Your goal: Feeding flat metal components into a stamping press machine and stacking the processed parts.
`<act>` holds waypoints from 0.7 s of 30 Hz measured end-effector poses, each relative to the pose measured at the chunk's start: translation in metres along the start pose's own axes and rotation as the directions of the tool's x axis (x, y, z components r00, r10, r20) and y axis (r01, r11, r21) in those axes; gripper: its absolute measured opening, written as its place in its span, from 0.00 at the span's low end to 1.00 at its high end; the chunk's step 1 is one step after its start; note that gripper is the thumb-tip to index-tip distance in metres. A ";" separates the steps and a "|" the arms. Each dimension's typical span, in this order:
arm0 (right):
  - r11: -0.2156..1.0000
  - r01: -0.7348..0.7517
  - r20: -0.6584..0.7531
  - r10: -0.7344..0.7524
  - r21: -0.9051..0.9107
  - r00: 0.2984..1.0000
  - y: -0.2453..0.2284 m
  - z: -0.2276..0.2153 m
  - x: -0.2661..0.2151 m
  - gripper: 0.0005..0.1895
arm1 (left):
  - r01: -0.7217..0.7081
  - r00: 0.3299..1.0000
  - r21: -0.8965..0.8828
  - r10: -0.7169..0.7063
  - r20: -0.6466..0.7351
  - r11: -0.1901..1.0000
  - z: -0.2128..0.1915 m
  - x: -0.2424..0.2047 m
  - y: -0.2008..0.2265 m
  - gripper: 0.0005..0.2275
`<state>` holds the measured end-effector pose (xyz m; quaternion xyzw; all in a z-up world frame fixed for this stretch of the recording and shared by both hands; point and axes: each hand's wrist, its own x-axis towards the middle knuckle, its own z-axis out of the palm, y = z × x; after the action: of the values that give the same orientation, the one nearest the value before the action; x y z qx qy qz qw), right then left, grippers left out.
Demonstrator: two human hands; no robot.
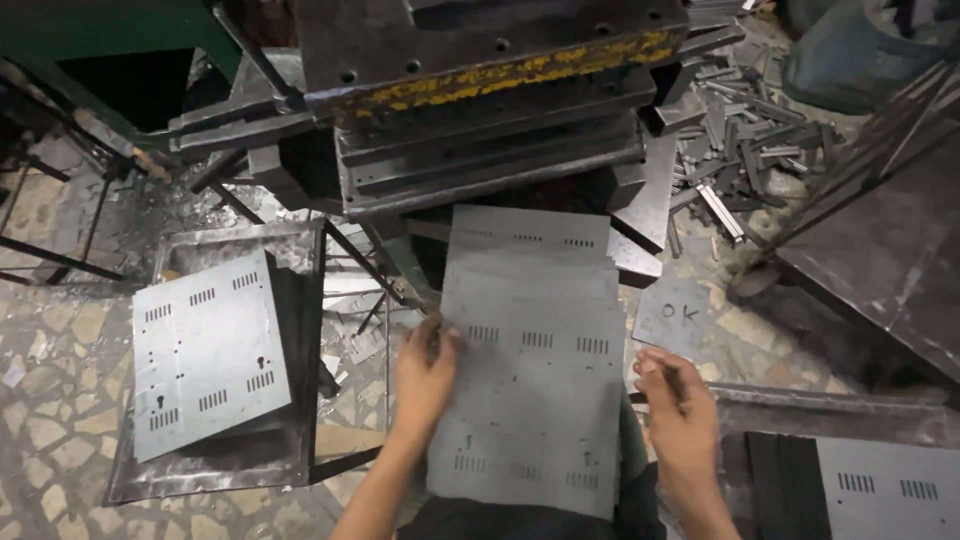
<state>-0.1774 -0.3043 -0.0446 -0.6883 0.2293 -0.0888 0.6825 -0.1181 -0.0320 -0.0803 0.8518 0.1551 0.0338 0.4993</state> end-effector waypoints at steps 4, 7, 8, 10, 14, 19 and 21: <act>0.999 -0.007 -0.005 0.007 -0.042 1.000 0.003 0.004 0.008 0.15 | 0.135 0.989 -0.259 -0.116 0.091 0.956 -0.011 0.008 0.010 0.16; 0.998 0.058 0.056 -0.057 -0.019 0.997 0.012 0.007 0.016 0.14 | 0.196 0.978 -0.386 -0.151 0.144 0.901 -0.016 0.013 0.016 0.12; 0.999 -0.003 0.037 0.005 -0.046 0.999 0.004 0.011 0.014 0.15 | 0.247 0.967 -0.368 -0.202 0.157 0.896 -0.019 0.013 0.022 0.15; 0.996 -0.061 0.020 0.063 -0.070 0.998 0.003 0.015 0.015 0.16 | 0.294 0.954 -0.352 -0.250 0.165 0.889 -0.026 0.013 0.033 0.19; 1.000 0.019 0.024 -0.018 -0.018 1.000 0.014 0.011 0.017 0.17 | 0.357 0.932 -0.469 -0.275 0.236 0.808 -0.035 0.008 0.045 0.17; 0.986 0.035 0.052 -0.044 0.164 0.998 -0.004 -0.006 0.007 0.19 | 0.310 0.943 -0.557 -0.174 0.284 0.770 -0.056 -0.011 0.060 0.16; 0.988 -0.128 0.038 0.125 0.081 0.991 -0.043 -0.004 -0.009 0.31 | 0.399 0.903 -0.555 -0.205 0.379 0.730 -0.072 -0.023 0.074 0.12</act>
<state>-0.1787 -0.3056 -0.0001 -0.6445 0.2573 -0.0433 0.7187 -0.1386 -0.0122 0.0214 0.5976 0.1979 -0.1255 0.7668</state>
